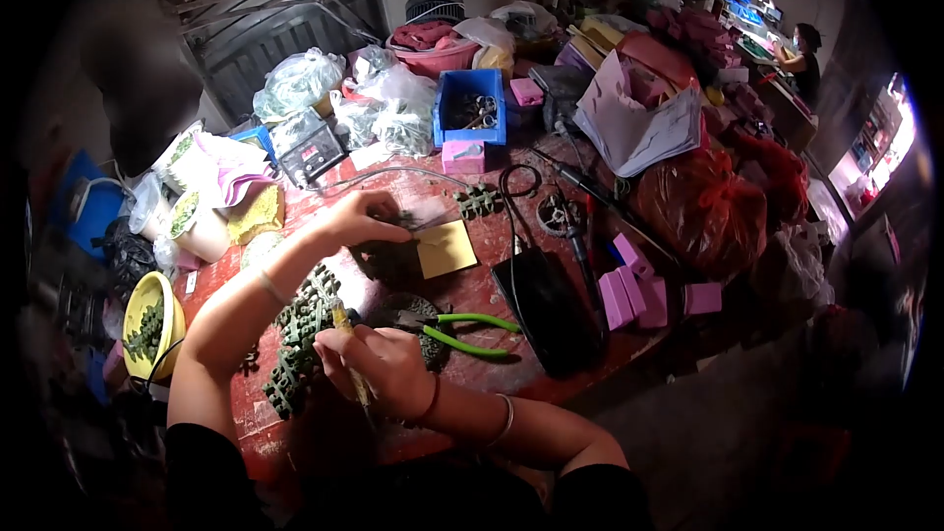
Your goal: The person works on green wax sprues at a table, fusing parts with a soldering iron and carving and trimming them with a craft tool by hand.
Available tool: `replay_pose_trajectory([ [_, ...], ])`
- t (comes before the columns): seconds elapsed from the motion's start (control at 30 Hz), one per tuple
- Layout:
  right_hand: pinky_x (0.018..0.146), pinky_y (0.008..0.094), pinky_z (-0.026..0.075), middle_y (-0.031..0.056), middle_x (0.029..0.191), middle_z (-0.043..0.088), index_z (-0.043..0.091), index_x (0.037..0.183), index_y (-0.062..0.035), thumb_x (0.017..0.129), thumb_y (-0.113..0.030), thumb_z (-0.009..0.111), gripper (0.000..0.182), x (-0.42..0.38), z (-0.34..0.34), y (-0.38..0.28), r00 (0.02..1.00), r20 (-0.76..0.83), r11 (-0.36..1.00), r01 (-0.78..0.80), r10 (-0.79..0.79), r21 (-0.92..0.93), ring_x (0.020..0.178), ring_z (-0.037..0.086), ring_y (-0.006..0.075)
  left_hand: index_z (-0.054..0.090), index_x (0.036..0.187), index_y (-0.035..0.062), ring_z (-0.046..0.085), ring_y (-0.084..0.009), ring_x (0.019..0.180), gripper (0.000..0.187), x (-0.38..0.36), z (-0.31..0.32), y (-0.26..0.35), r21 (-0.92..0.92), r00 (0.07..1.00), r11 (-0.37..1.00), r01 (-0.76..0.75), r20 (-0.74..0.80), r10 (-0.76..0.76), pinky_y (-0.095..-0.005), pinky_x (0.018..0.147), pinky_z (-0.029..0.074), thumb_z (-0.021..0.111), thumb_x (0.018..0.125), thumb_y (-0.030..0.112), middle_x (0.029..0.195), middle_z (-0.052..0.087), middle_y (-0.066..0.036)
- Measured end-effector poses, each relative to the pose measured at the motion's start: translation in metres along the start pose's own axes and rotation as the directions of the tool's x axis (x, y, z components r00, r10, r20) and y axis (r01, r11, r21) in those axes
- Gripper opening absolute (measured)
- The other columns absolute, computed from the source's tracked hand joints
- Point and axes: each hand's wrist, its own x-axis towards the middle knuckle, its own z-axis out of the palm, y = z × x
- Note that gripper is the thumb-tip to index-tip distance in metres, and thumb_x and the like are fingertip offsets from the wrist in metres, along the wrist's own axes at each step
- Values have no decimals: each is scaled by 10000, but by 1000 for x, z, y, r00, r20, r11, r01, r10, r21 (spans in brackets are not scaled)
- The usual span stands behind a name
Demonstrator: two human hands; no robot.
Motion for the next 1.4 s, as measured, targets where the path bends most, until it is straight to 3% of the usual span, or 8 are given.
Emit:
replay_pose_trajectory([
  [0.13,484,316,498,64,721,646,630,1102,-55,820,-21,756,311,-3,1,-1,1000,-25,999,11,-12,-30,559,642,211,678,1050,85,611,-103,789,356,-43,-51,-14,-319,980,946,60,198,5,-253,700,474,869,773,202,882,669,0],
  [0.23,468,326,483,60,721,636,635,1109,-62,819,-55,759,316,-4,1,-6,1000,5,1000,10,-10,-7,543,624,214,685,1136,121,652,-113,857,423,-83,-68,10,205,909,956,-209,400,113,-278,822,523,866,791,286,986,703,-7],
  [0.33,453,331,460,45,689,610,646,1096,-69,824,-83,759,294,-9,3,-8,999,29,1000,17,-17,8,521,600,206,688,1193,136,657,-181,1105,476,-88,-77,12,336,820,914,-228,573,-6,-352,938,534,839,817,385,1187,690,-40],
  [0.6,424,311,422,27,639,561,668,1121,-35,802,-34,780,338,-4,-4,-10,993,44,994,109,-110,24,467,542,187,645,1192,60,581,-348,1187,519,13,22,4,95,921,933,-348,-151,359,-450,968,509,806,827,393,1221,603,-191],
  [0.87,404,311,396,19,628,540,674,1126,-32,806,-29,764,332,-1,-8,-12,993,9,993,118,-118,-15,458,529,169,632,1229,45,589,-391,1130,628,86,80,24,479,816,749,-457,-110,568,-458,1000,485,815,742,399,1217,606,-218],
  [1.07,411,317,403,22,621,546,677,1091,-53,784,-29,767,321,-5,-5,-6,994,22,994,105,-104,-18,451,522,190,708,1061,17,708,-327,852,586,77,36,6,202,911,912,-357,-142,387,-396,774,559,866,578,308,879,714,-188],
  [1.17,412,325,402,16,596,520,684,1067,-103,763,-51,785,324,-4,-6,-8,997,-25,993,73,-76,-94,447,519,195,698,1102,-23,630,-95,840,365,7,4,21,-134,987,988,-75,-148,55,-264,748,522,814,769,70,930,702,-27],
  [1.4,437,317,452,24,647,560,663,1146,-61,807,-70,772,357,0,-3,-16,996,5,990,87,-87,-111,500,579,179,682,1109,-19,686,-135,905,205,-194,20,-4,-692,895,628,-357,-446,18,-289,848,567,657,907,-42,1021,719,-83],
])
